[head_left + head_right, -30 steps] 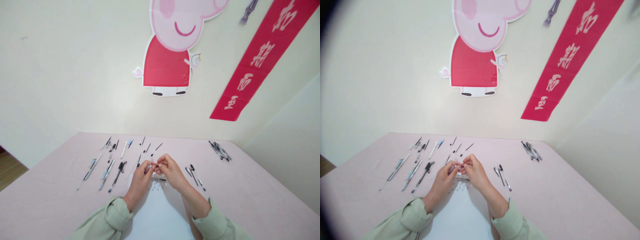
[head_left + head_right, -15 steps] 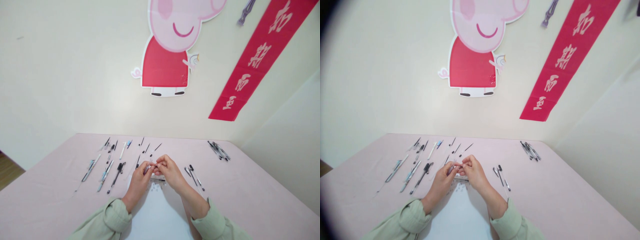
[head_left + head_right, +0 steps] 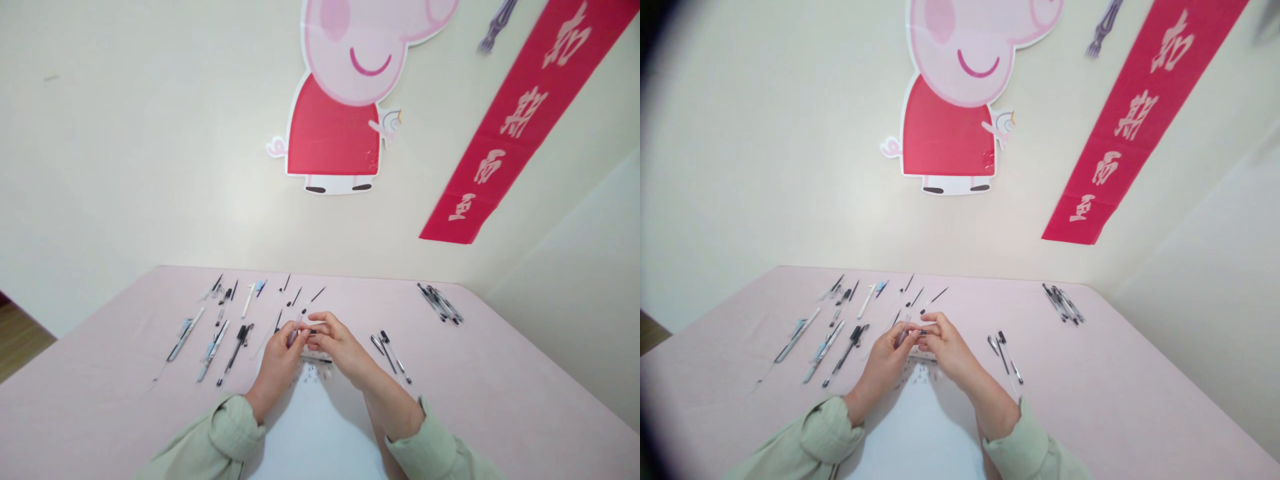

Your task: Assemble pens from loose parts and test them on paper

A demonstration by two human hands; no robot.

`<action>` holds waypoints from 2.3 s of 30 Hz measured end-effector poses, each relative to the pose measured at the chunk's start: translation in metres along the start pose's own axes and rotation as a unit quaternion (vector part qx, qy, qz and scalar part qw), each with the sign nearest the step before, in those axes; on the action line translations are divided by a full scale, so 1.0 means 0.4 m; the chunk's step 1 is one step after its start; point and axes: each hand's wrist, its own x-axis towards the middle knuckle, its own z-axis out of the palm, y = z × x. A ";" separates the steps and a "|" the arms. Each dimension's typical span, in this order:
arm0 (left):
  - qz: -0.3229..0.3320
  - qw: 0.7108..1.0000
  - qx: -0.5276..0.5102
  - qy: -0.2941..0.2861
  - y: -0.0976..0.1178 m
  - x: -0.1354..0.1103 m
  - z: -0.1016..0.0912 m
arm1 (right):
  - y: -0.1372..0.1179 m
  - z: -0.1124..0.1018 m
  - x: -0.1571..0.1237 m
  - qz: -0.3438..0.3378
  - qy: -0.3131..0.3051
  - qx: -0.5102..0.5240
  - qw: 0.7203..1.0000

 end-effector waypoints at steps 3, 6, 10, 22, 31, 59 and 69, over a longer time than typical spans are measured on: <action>-0.013 1.000 0.003 0.018 -0.011 0.003 -0.002 | 0.011 -0.013 0.009 -0.010 0.041 -0.066 0.997; -0.011 0.999 0.003 0.031 -0.016 0.004 -0.002 | 0.015 -0.020 0.011 -0.047 0.059 -0.150 0.986; -0.008 1.000 -0.006 0.024 -0.008 0.002 -0.001 | 0.009 -0.018 0.006 -0.073 0.052 -0.195 0.977; -0.004 1.000 -0.007 0.016 0.012 -0.002 -0.003 | 0.022 -0.016 0.009 -0.055 0.040 -0.157 0.985; -0.009 1.000 -0.007 0.010 0.000 -0.002 -0.001 | 0.023 -0.012 0.016 0.034 0.031 -0.079 0.996; -0.029 0.999 0.001 0.023 0.006 -0.006 0.004 | 0.008 -0.062 0.029 0.119 0.014 0.179 0.977; 0.010 0.999 0.026 0.022 0.013 -0.002 -0.008 | 0.008 -0.083 0.036 0.073 0.046 0.068 0.994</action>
